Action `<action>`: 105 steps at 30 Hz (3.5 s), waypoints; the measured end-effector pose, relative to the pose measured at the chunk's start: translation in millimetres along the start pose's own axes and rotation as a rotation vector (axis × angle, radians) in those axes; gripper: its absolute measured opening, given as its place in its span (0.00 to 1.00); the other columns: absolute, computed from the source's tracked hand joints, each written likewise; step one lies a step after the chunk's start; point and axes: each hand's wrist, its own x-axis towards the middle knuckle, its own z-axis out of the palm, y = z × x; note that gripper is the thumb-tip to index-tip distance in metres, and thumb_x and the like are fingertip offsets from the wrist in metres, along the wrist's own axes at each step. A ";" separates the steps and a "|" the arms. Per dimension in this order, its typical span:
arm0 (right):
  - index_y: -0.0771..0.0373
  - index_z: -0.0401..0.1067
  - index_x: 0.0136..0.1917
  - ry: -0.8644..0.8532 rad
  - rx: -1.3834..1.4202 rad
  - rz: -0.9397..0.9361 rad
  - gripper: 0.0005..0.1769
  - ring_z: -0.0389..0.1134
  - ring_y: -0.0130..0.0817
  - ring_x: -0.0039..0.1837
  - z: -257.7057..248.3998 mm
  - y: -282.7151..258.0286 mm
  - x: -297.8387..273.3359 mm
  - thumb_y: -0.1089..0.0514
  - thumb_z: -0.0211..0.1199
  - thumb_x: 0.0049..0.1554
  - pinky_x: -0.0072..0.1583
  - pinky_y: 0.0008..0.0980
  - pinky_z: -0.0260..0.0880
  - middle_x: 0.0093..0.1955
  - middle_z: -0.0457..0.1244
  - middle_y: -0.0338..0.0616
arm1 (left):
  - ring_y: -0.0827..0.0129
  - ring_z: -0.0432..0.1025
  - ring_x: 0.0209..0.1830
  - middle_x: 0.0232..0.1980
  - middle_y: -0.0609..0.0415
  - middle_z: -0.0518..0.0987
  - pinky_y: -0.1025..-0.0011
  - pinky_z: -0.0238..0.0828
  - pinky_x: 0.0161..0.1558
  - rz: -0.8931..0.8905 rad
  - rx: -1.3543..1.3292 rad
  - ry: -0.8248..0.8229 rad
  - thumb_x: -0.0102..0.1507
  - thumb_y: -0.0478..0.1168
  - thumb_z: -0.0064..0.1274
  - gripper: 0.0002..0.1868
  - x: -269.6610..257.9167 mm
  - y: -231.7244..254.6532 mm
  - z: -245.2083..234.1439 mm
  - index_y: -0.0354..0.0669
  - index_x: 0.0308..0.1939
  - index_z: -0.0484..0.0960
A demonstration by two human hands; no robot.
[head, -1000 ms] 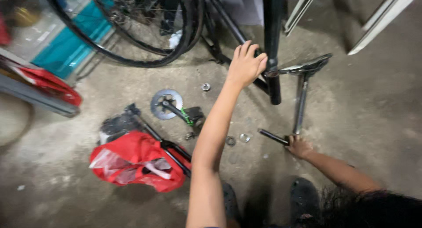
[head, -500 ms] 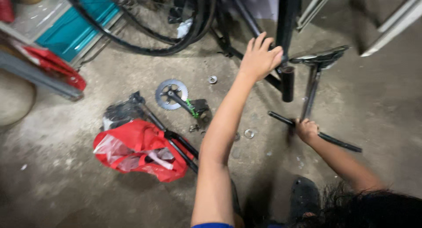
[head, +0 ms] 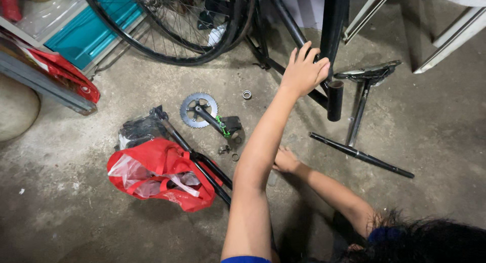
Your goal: The person handles various bicycle components including bearings, rings, and a fork, fitting the bearings into the head tube of a bicycle frame and inserting the fork through the frame.
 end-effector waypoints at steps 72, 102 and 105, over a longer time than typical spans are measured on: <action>0.61 0.72 0.56 0.362 0.309 -0.506 0.29 0.69 0.41 0.47 -299.5 4.5 -116.1 0.52 0.76 0.44 0.48 0.37 0.70 0.47 0.66 0.45 | 0.48 0.51 0.78 0.67 0.57 0.70 0.42 0.52 0.73 0.156 -0.112 -0.026 0.70 0.58 0.42 0.16 3.8 -27.6 12.3 0.64 0.55 0.79; 0.68 0.71 0.61 -0.520 1.576 0.138 0.26 0.65 0.31 0.42 15.7 -22.2 56.1 0.45 0.65 0.60 0.46 0.31 0.68 0.44 0.66 0.43 | 0.56 0.48 0.81 0.70 0.62 0.69 0.32 0.49 0.71 0.034 -0.141 -0.111 0.70 0.63 0.38 0.19 -1.7 -22.9 -7.5 0.67 0.54 0.79; 0.69 0.71 0.60 -0.546 1.714 0.126 0.27 0.64 0.29 0.40 -25.2 -5.3 21.6 0.44 0.64 0.61 0.43 0.29 0.67 0.43 0.65 0.42 | 0.56 0.48 0.80 0.70 0.61 0.68 0.31 0.49 0.69 0.042 -0.146 -0.120 0.69 0.63 0.39 0.19 0.0 -21.8 -6.7 0.67 0.54 0.79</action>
